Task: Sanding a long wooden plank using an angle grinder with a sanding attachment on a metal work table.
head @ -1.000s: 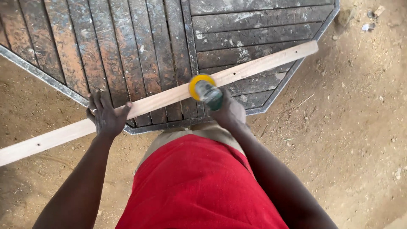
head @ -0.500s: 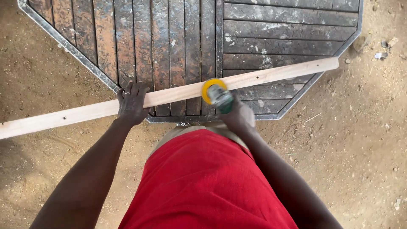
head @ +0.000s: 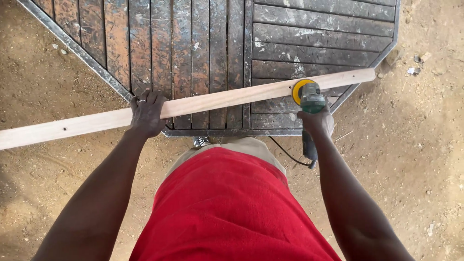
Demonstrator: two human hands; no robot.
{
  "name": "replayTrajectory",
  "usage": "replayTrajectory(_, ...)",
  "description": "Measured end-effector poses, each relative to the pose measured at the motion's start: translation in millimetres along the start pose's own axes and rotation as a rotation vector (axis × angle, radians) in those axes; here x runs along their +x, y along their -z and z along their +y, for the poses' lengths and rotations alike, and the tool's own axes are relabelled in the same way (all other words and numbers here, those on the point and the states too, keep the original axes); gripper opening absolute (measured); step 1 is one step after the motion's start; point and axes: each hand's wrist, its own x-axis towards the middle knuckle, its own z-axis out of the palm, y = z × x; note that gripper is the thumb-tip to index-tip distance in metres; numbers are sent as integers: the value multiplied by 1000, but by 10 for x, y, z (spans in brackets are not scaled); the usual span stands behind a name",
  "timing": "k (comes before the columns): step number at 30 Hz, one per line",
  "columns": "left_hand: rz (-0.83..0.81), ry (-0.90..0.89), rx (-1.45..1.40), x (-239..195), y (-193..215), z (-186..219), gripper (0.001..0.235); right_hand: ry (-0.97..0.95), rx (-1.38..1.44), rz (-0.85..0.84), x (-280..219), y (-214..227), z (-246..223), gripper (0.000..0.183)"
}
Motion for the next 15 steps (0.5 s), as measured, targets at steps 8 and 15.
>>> replayTrajectory(8,-14,4,26,-36,134,61,68,169,-163,-248,-1145,-116,-1060,91)
replayTrajectory(15,-48,16,-11,30,-39,-33,77,304,-185,-355,-1115,-89,-1082,73)
